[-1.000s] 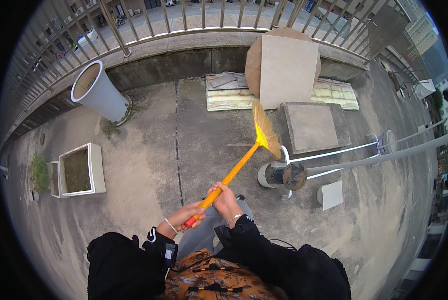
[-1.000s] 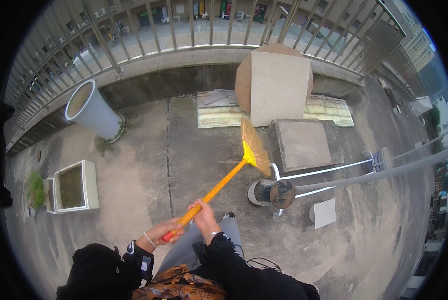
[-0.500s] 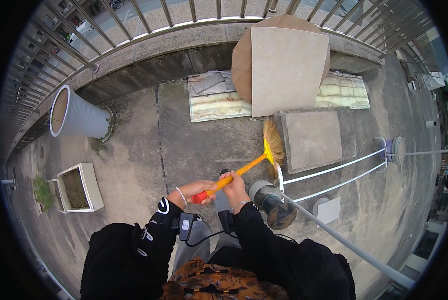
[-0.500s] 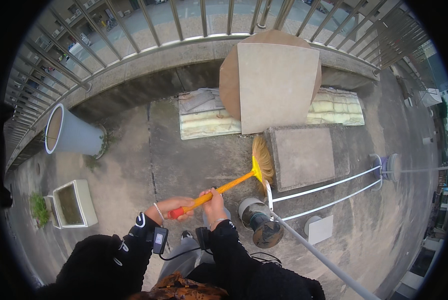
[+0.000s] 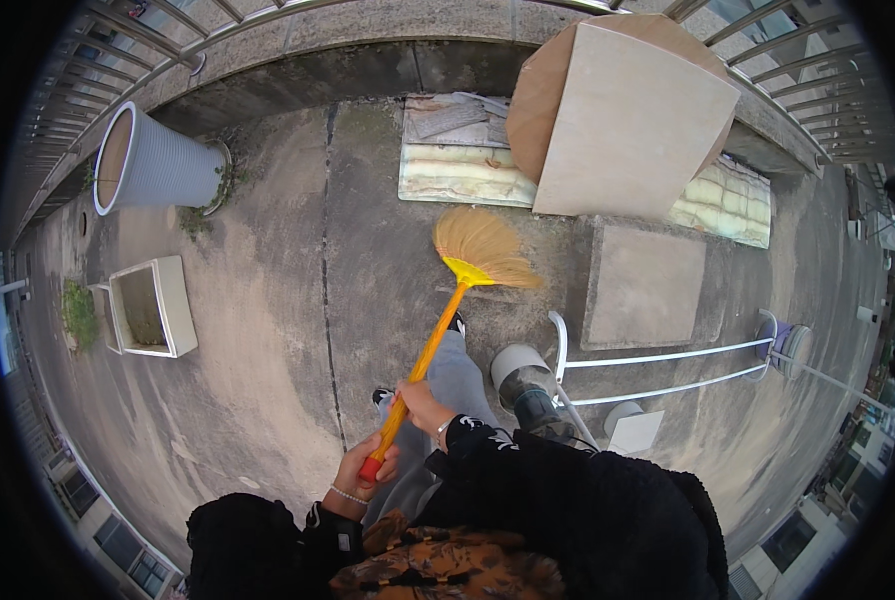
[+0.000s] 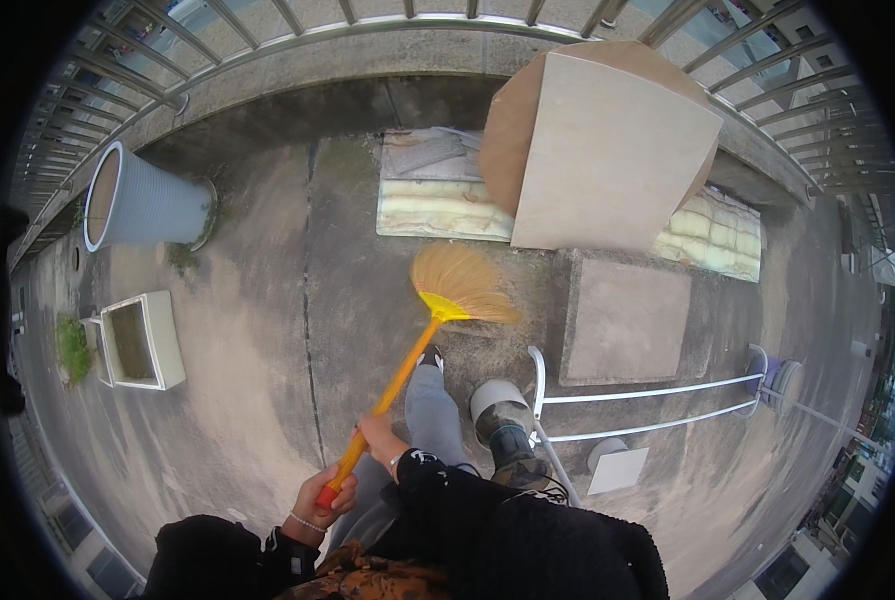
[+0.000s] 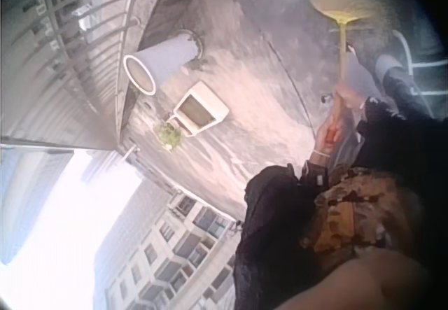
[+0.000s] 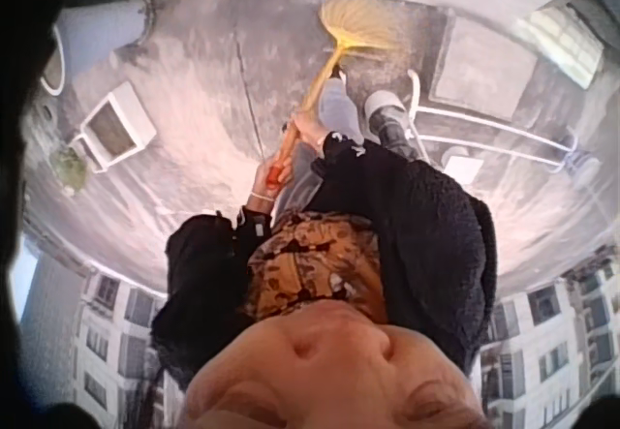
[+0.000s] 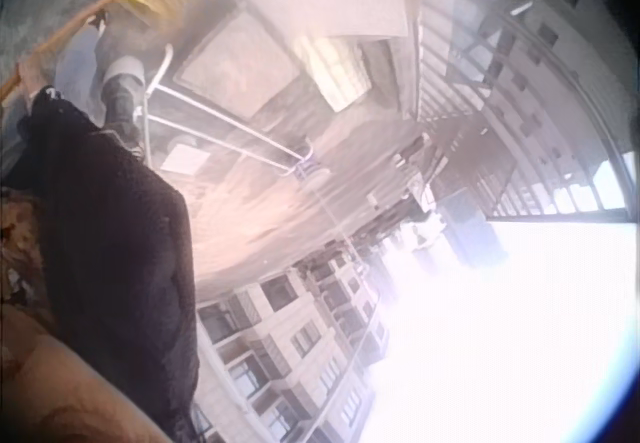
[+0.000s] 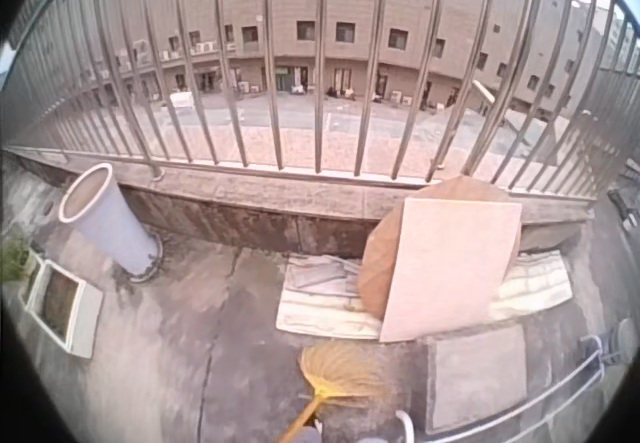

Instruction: The person sweeps a concrete rooftop terrace with a yellow broom, moving around planters and a children's slide. The person briefly stops to pull a small weed by hand from the floor before resuming sweeping.

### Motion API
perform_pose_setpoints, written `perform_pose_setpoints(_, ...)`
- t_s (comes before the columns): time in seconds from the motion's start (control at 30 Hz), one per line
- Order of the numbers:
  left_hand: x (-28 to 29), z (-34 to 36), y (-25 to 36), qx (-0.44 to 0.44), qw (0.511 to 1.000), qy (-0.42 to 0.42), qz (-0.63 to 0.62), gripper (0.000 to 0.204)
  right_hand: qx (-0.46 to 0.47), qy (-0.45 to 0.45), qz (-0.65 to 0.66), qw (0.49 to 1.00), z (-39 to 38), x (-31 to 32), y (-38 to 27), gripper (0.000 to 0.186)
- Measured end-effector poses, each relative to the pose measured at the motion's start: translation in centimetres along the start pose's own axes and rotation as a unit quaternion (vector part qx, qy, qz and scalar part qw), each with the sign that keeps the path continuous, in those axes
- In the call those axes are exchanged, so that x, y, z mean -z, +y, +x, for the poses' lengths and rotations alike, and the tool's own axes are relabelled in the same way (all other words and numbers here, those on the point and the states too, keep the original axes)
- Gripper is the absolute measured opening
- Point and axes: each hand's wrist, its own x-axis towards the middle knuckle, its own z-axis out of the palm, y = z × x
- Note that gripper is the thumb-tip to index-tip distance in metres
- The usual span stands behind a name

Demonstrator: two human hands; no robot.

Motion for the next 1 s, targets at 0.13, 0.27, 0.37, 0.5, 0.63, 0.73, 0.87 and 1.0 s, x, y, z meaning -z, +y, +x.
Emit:
perform_pose_setpoints(0.13, 0.9, -7.1, -0.9, -0.016, 0.997, 0.039, 0.066, 0.044, -0.135, -0.129, -0.053, 0.981, -4.4, -2.7, 3.2, 0.015)
perform_pose_setpoints(0.27, 3.0, -13.1, -0.4, 0.035, 0.994, -0.019, 0.098, 0.061, -0.266, -0.269, -0.037, 0.925, -8.4, -2.7, 4.9, 0.016)
perform_pose_setpoints(0.37, 4.3, -12.9, 0.6, 0.073, 0.985, -0.101, 0.116, 0.064, -0.274, -0.256, -0.015, 0.927, -9.8, -0.5, 3.9, 0.017)
perform_pose_setpoints(0.5, 4.4, -4.2, 2.1, 0.14, 0.947, -0.164, 0.238, 0.062, -0.118, -0.165, 0.028, 0.979, -9.7, 3.9, -0.1, 0.016)
perform_pose_setpoints(0.63, 4.6, 3.0, 2.1, 0.098, 0.958, -0.197, 0.187, 0.057, -0.021, -0.092, 0.044, 0.995, -6.0, 6.0, -4.2, 0.014)
perform_pose_setpoints(0.73, 5.9, 2.6, 0.4, 0.018, 0.984, -0.165, 0.059, 0.047, -0.008, -0.073, -0.001, 0.997, -1.5, 3.9, -4.1, 0.011)
perform_pose_setpoints(0.87, 8.9, -1.6, -1.6, -0.123, 0.989, -0.081, -0.022, 0.043, -0.088, -0.117, -0.094, 0.985, 3.7, -1.3, 2.1, 0.009)
perform_pose_setpoints(1.0, 12.8, -7.9, -3.6, -0.182, 0.981, 0.036, -0.065, 0.05, -0.143, -0.124, -0.213, 0.958, 4.7, -6.3, 12.6, 0.01)
